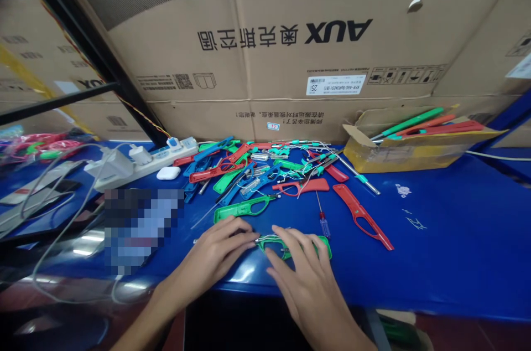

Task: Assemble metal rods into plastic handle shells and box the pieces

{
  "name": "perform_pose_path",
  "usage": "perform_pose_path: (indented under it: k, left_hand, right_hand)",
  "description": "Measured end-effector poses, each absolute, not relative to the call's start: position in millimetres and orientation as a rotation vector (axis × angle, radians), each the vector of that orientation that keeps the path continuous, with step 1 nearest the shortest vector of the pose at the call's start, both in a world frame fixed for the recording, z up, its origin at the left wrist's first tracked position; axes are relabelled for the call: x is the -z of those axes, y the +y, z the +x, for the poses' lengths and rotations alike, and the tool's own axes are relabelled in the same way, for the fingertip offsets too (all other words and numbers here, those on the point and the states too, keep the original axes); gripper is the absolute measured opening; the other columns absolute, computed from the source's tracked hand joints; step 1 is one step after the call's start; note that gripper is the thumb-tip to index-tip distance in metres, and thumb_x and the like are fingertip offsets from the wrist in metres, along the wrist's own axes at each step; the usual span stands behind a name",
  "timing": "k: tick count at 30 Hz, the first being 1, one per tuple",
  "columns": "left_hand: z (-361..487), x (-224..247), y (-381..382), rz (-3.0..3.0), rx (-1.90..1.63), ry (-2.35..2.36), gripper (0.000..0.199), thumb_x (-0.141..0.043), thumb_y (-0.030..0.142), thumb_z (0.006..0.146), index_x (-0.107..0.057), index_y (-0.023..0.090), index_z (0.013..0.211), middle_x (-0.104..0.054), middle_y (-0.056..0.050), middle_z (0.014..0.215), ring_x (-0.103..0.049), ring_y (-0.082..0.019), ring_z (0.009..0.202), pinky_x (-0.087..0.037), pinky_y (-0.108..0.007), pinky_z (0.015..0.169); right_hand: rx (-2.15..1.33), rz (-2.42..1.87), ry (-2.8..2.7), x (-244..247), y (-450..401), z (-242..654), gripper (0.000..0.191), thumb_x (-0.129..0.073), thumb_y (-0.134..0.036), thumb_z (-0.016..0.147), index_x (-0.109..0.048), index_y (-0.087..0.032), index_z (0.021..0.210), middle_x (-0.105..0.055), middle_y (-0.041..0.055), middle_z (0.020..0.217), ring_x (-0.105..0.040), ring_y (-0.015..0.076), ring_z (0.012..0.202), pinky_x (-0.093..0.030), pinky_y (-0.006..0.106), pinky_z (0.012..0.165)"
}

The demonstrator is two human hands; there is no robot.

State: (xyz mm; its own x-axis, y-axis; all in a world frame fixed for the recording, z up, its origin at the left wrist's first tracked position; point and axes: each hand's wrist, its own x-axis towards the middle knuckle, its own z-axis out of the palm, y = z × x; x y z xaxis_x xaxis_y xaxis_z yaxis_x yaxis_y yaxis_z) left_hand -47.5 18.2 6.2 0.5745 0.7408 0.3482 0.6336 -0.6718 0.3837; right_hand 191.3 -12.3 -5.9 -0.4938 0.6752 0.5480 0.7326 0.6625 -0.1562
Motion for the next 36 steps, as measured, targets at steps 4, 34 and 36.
perform_pose_path:
  k: [4, 34, 36]
  left_hand:
    - [-46, -7, 17, 2.629, -0.721, 1.166, 0.023, -0.05, 0.023, 0.106, -0.068, 0.022, 0.121, -0.065, -0.006, 0.109, -0.06, -0.021, 0.099, -0.051, -0.037, 0.088]
    - [-43, -12, 19, 2.793, -0.545, 1.114, 0.041, -0.044, 0.011, 0.105, -0.055, 0.026, 0.141, -0.061, -0.007, 0.115, -0.059, -0.022, 0.105, -0.05, -0.038, 0.09]
    - [-43, -10, 19, 2.793, -0.545, 1.109, 0.042, -0.044, 0.01, 0.105, -0.054, 0.026, 0.143, -0.06, -0.007, 0.116, -0.059, -0.022, 0.106, -0.05, -0.039, 0.09]
  right_hand:
    - [0.115, -1.058, -2.323, 7, -3, 205, 0.025, -0.051, -0.021, 0.104, -0.068, -0.025, 0.122, -0.066, 0.0112, 0.134, -0.061, 0.0278, 0.116, -0.047, 0.05, 0.094]
    - [-0.092, -1.229, -2.368, 4, 2, 212, 0.032, -0.05, -0.037, 0.105, -0.065, -0.029, 0.132, -0.066, 0.0077, 0.134, -0.062, 0.0239, 0.122, -0.052, 0.043, 0.101]
    - [-0.127, -1.207, -2.363, 2, 3, 212, 0.03, -0.048, -0.032, 0.106, -0.066, -0.029, 0.13, -0.067, 0.0074, 0.131, -0.063, 0.0226, 0.119, -0.053, 0.041, 0.098]
